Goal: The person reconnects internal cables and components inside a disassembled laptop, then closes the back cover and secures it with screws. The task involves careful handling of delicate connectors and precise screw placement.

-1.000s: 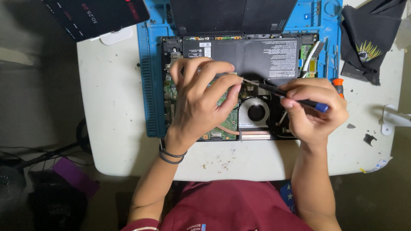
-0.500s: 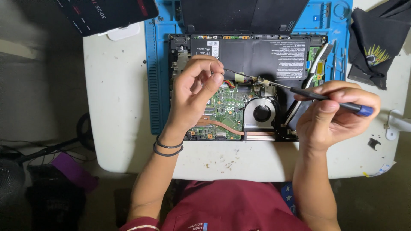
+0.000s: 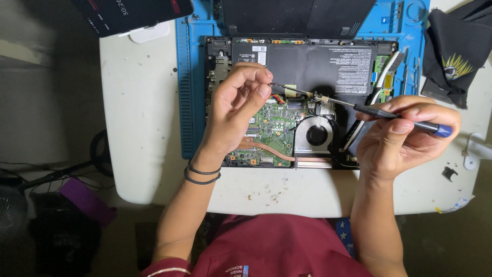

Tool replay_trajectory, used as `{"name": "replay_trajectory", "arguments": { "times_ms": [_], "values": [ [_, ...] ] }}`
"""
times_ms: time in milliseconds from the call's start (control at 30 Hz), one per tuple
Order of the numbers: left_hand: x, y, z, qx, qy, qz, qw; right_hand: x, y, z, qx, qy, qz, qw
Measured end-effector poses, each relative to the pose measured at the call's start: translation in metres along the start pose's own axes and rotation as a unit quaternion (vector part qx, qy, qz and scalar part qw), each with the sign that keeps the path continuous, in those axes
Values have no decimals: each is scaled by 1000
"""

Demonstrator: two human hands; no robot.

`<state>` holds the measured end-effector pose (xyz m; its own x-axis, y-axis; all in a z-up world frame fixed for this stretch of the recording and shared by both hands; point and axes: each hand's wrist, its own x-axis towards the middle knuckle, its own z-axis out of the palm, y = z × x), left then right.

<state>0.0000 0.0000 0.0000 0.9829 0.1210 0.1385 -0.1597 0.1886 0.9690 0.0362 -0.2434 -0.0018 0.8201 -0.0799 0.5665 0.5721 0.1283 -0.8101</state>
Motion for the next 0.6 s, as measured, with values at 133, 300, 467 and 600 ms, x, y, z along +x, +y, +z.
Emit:
{"name": "replay_trajectory", "arguments": {
  "times_ms": [133,300,467,600],
  "values": [
    [0,0,1,-22,6,-9,1000,0,0,0,0,-4,-4,1000],
    [1,7,1,71,3,28,997,2,1,1,-5,2,10,1000],
    [4,24,-15,200,1,84,976,4,-2,7,-25,4,30,999],
    [7,40,-44,367,61,115,921,9,-15,42,-105,-75,0,992]
  ]
}}
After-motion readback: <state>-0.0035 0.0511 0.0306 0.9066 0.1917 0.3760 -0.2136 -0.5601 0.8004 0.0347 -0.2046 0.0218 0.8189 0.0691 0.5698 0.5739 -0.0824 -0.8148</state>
